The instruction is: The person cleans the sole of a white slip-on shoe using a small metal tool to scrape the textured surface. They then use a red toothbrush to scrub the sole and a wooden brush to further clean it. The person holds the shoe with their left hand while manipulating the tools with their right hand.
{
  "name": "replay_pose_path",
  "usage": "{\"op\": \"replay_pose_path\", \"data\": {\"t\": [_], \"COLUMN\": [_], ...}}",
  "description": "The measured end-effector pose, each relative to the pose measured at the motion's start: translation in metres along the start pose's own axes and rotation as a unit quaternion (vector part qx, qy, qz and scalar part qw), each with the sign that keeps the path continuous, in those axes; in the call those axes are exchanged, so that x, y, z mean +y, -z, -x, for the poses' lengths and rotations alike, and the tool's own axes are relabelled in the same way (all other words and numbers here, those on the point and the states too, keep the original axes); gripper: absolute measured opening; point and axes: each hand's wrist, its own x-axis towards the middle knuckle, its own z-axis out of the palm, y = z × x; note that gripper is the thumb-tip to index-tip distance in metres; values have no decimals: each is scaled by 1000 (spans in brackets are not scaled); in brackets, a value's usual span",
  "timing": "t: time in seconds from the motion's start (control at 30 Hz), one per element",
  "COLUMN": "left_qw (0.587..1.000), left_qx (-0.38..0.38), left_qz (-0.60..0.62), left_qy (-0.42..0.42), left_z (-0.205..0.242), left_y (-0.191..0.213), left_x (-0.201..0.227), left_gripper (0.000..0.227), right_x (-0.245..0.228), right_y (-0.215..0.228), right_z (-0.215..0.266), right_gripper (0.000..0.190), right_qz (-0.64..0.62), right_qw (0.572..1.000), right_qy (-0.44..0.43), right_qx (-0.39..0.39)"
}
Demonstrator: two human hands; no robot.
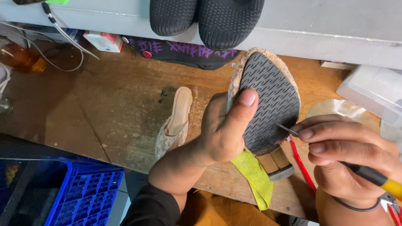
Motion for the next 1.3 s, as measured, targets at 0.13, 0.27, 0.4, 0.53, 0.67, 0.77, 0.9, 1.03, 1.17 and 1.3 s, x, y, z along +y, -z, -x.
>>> {"op": "replay_pose_path", "data": {"t": [0.13, 0.27, 0.4, 0.53, 0.67, 0.77, 0.9, 1.03, 1.17, 1.3], "left_qw": [1000, 1000, 999, 997, 999, 997, 998, 994, 988, 988], "left_qx": [2, -19, -37, -62, -8, 40, 66, 87, 141, 146], "left_qz": [-2, -17, -15, -37, -12, -25, -6, 13, 14, 35], "left_qy": [-8, -3, -21, -32, 28, 65, 19, 62, 57, 44], "left_z": [1, 2, 2, 7, 28, 44, 55, 66, 78, 88], "left_y": [2, 5, 6, 20, 44, 59, 61, 65, 64, 62], "left_x": [1, 6, 7, 17, 8, 0, -10, -12, -10, -20], "left_gripper": [37, 40, 41, 42, 30, 23, 31, 30, 36, 49], "right_x": [0, 3, -10, -17, 11, 38, 36, 71, 30, 16], "right_y": [-2, -7, -15, -1, -36, -68, -98, -134, -120, -45], "right_z": [2, 8, 6, 3, 53, 103, 87, 106, 89, 130], "right_gripper": [11, 15, 33, 24, 31, 32, 18, 15, 19, 11], "right_qz": [6, -15, 8, 125, 342, 424, 385, 312, 256, 470], "right_qw": [1000, 997, 987, 952, 778, 721, 732, 811, 878, 840], "right_qy": [22, 8, -86, -274, -442, -376, -364, -288, -305, -237], "right_qx": [-6, 77, 134, 52, -288, -399, -428, -402, -266, -133]}}
